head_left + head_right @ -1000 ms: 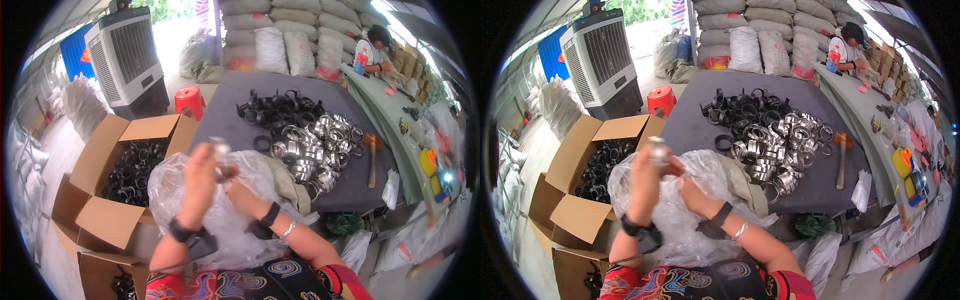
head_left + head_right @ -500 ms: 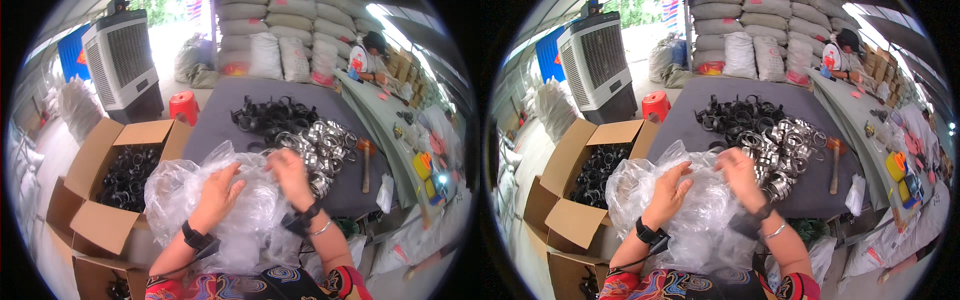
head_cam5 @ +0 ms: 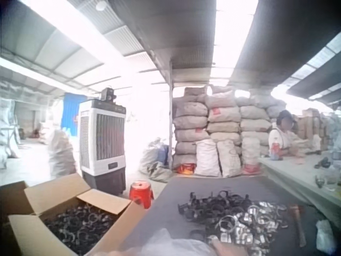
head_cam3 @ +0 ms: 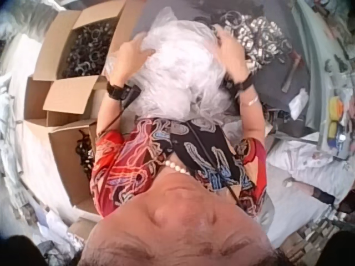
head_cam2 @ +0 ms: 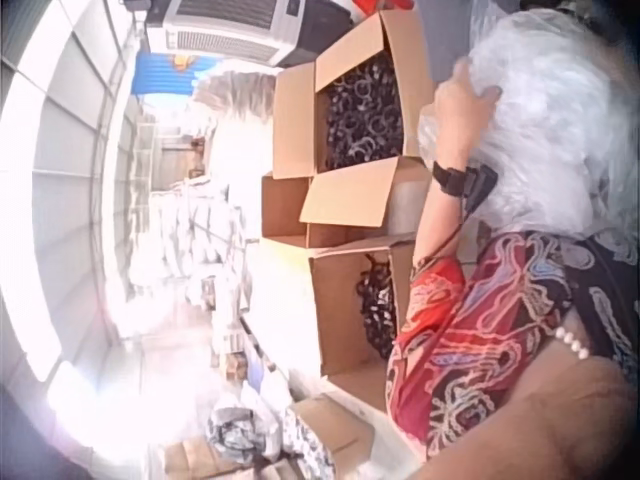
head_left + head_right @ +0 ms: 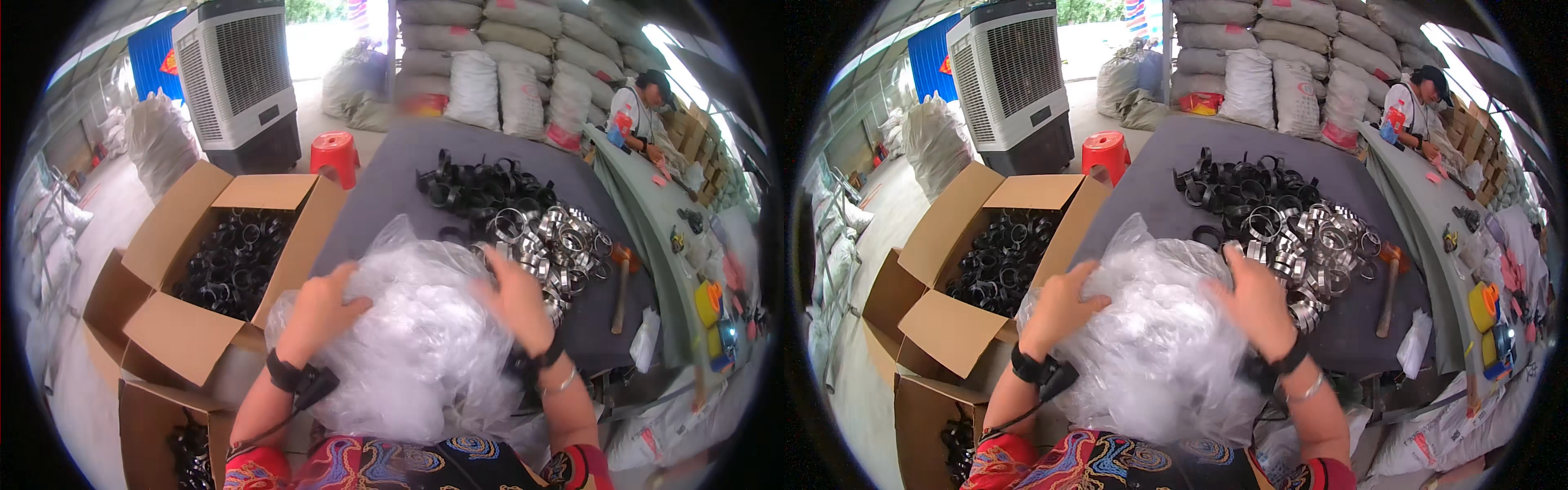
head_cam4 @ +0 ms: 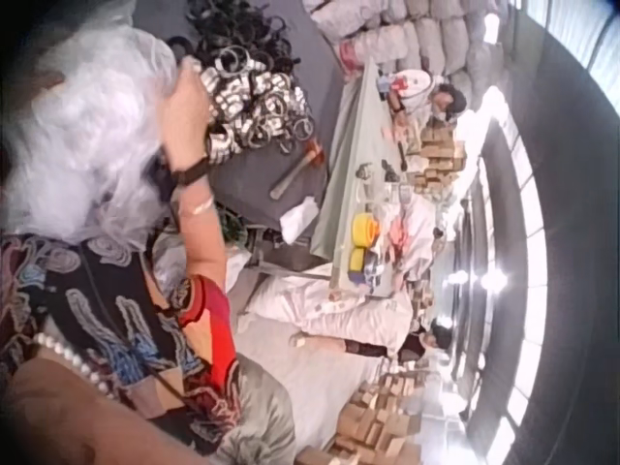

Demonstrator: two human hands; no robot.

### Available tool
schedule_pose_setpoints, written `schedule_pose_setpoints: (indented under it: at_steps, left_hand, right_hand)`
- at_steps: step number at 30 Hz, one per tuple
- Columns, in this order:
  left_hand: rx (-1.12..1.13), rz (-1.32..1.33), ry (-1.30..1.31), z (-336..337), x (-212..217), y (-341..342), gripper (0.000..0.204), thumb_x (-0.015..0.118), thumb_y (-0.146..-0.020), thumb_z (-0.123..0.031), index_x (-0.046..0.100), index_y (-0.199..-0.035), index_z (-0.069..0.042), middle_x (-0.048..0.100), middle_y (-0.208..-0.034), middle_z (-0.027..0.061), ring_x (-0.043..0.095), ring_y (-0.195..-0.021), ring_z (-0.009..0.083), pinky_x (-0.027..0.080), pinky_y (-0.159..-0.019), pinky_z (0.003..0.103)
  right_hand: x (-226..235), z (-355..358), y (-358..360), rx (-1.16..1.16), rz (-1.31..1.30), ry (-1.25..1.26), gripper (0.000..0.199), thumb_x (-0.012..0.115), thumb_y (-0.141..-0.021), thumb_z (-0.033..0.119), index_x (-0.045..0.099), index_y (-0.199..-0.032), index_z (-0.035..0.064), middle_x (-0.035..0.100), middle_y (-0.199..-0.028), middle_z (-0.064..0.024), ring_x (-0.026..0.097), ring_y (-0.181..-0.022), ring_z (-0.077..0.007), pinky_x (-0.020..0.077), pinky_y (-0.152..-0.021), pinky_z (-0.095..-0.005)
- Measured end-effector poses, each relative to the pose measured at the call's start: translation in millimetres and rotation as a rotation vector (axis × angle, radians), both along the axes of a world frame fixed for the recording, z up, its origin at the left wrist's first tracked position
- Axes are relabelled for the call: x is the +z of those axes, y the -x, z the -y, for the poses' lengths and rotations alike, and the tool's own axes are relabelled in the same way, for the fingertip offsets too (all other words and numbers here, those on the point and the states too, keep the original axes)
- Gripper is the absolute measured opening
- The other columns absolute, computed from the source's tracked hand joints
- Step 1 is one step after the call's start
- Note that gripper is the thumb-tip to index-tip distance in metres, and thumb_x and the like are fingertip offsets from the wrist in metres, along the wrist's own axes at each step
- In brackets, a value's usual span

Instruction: Assembling metal rings onto plastic clamp components and sorting them into boxes.

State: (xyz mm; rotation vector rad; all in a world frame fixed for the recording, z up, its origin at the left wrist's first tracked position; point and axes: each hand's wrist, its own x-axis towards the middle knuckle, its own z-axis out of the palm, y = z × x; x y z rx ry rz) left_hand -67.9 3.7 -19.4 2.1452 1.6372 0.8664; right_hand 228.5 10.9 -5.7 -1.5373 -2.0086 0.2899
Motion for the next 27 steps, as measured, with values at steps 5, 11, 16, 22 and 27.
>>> schedule_pose_setpoints:
  at_steps: [5, 11, 16, 22, 27]
  left_hand:
    - [-0.32, 0.321, 0.039, 28, -9, -47, 0.044, 0.066, -0.077, -0.009, 0.054, -0.117, 0.002, 0.065, -0.093, 0.0205, 0.064, -0.08, 0.0245, 0.049, -0.069, 0.032]
    - [-0.641, 0.704, 0.401, 27, -50, -56, 0.047, 0.063, -0.078, -0.007, 0.051, -0.123, 0.0, 0.065, -0.099, 0.0175, 0.064, -0.086, 0.0257, 0.05, -0.072, 0.031]
    - [-0.316, 0.327, 0.119, 19, 21, 4, 0.035, 0.062, -0.075, -0.001, 0.062, -0.11, -0.002, 0.066, -0.099, 0.0165, 0.065, -0.089, 0.0244, 0.05, -0.075, 0.031]
    - [-0.175, -0.333, -0.172, -30, -76, 60, 0.029, 0.067, -0.069, -0.012, 0.066, -0.095, -0.001, 0.066, -0.08, 0.0172, 0.064, -0.08, 0.033, 0.05, -0.073, 0.039]
    - [-0.316, -0.152, 0.209, -26, -65, 46, 0.025, 0.066, -0.065, -0.012, 0.065, -0.088, -0.002, 0.063, -0.081, 0.0189, 0.061, -0.078, 0.0334, 0.049, -0.071, 0.039]
  right_hand:
    - [-24, 48, 48, 0.381, -0.107, -0.084, 0.096, 0.074, -0.073, 0.043, 0.022, -0.144, 0.004, 0.037, -0.134, -0.0332, 0.041, -0.123, -0.0448, 0.04, -0.096, -0.0458]
    - [-79, 42, 63, 0.329, -0.072, -0.081, 0.088, 0.079, -0.061, 0.02, 0.035, -0.136, 0.009, 0.028, -0.138, -0.035, 0.039, -0.122, -0.0472, 0.0386, -0.097, -0.0471]
    - [-101, 33, 53, 0.291, -0.244, -0.296, 0.034, 0.072, -0.062, 0.006, 0.062, -0.094, 0.0016, 0.061, -0.102, -0.0218, 0.058, -0.093, -0.0388, 0.0477, -0.079, -0.0404]
    - [-95, 38, 60, 0.401, -0.214, -0.288, 0.034, 0.073, -0.063, 0.007, 0.062, -0.094, -0.0011, 0.061, -0.098, -0.0181, 0.057, -0.09, -0.0344, 0.0467, -0.077, -0.0374]
    - [-89, 47, 62, 0.428, -0.048, -0.322, 0.028, 0.07, -0.063, 0.012, 0.06, -0.086, 0.0024, 0.058, -0.094, -0.0148, 0.056, -0.087, -0.0334, 0.0469, -0.072, -0.0403]
